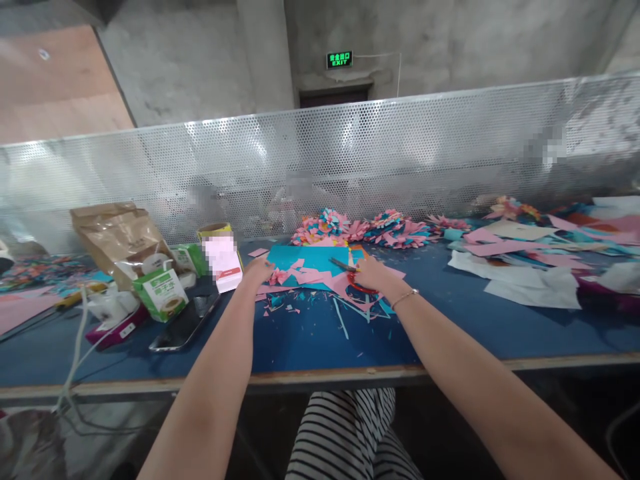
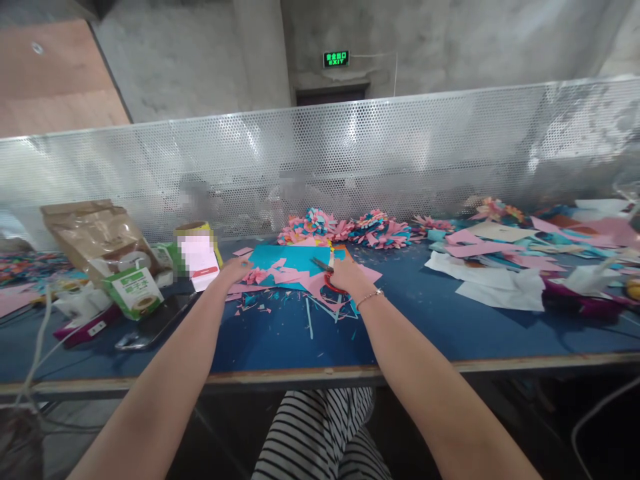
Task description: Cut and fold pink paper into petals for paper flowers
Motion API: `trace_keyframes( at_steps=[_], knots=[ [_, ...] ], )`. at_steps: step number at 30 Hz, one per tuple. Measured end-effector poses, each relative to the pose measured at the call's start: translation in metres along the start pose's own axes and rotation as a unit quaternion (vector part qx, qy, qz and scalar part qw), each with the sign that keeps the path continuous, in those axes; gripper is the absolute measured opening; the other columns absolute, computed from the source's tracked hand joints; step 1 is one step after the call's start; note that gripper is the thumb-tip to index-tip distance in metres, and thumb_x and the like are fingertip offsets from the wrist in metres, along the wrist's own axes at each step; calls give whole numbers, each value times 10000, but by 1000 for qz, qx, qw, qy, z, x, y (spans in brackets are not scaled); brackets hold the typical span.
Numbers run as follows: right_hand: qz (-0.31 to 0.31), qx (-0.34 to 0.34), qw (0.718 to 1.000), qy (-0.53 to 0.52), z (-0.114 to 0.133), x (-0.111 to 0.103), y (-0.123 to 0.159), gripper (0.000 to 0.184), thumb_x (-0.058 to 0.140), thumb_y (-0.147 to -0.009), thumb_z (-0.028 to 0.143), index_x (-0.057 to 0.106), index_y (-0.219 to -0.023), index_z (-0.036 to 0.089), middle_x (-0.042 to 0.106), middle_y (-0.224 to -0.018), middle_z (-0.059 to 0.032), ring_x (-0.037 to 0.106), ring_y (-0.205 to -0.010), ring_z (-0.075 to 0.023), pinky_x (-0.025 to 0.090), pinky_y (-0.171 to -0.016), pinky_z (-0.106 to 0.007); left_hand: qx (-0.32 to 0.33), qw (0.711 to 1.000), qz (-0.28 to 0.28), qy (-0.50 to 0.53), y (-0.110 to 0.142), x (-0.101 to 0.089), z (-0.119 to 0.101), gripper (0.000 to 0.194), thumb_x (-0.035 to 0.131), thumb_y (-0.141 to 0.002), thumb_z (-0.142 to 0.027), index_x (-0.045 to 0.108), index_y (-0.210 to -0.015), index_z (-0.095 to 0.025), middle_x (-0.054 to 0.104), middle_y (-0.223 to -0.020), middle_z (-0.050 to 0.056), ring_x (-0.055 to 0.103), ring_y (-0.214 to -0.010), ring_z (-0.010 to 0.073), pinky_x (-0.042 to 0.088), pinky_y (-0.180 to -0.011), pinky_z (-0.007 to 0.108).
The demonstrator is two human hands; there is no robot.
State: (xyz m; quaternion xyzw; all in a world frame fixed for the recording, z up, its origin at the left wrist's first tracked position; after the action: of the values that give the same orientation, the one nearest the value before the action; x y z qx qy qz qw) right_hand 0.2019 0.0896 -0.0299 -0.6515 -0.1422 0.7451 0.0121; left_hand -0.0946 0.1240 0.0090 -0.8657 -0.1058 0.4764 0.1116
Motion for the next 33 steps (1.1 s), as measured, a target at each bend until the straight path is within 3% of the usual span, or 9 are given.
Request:
trace_keyframes(
  at_steps=[5,8,13,16,18,22,28,33],
  knots=[
    [3,-6,1000,13,2,0,0,337,434,-766,280,544,-1019,86,582,-962,-210,579,-873,-281,434,-692,-322,39,993,50,-98,7,13,-9,290,701,-466,-359,650,-712,-214,667,-784,69,579,-802,235,396,-663,255],
    [7,-10,1000,9,0,1,-1,322,475,-749,300,553,-995,106,583,-939,-183,587,-849,-255,431,-674,-297,42,994,39,-89,9,8,-12,203,662,-531,-271,650,-722,-205,660,-739,63,587,-768,223,406,-660,261],
    [1,-8,1000,-9,-5,2,-4,392,564,-685,308,525,-1027,119,548,-1005,-162,577,-848,-223,423,-651,-257,27,996,2,83,12,-4,-19,192,595,-612,-305,602,-755,-176,637,-713,52,589,-659,177,435,-595,259],
    [-10,0,999,-34,-9,0,-3,386,577,-671,285,526,-1016,120,523,-1028,-151,566,-815,-199,420,-657,-249,-38,976,35,212,13,6,-13,257,528,-668,-379,558,-808,-166,630,-774,69,581,-586,150,443,-521,255],
    [-17,5,999,-46,-11,0,-3,386,580,-668,272,521,-1017,117,502,-1040,-148,559,-797,-190,419,-666,-254,-46,969,41,238,13,9,-12,261,519,-673,-384,554,-803,-161,629,-797,69,575,-574,133,443,-516,242],
    [-38,11,998,-43,-13,-2,-3,345,538,-710,268,503,-1020,118,470,-1062,-152,550,-792,-185,415,-678,-265,-28,983,15,178,8,4,-10,223,523,-660,-357,589,-734,-157,618,-708,33,580,-592,138,426,-507,225],
    [-28,-2,999,-20,-2,-3,2,309,439,-760,172,486,-1061,118,463,-1086,-173,534,-857,-204,404,-741,-298,-32,987,-9,159,2,-1,-4,260,507,-673,-261,637,-866,-144,632,-683,32,600,-635,155,449,-580,249],
    [-56,-9,998,-25,13,-21,12,312,404,-788,222,496,-1065,112,483,-1068,-185,453,-1038,-262,372,-821,-340,23,996,-17,86,7,-5,-27,285,540,-650,-229,628,-914,-168,657,-742,34,617,-691,164,453,-625,238]
  ],
)
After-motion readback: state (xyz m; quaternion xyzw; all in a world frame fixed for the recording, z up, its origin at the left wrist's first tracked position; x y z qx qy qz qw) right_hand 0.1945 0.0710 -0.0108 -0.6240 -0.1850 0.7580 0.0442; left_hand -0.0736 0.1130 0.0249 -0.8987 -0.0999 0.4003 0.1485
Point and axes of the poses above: each hand's wrist, its own y-axis away from the middle knuckle, its own x-axis out of the palm, z = x × y, the point moved 9 cm from there along -y, towards the middle knuckle
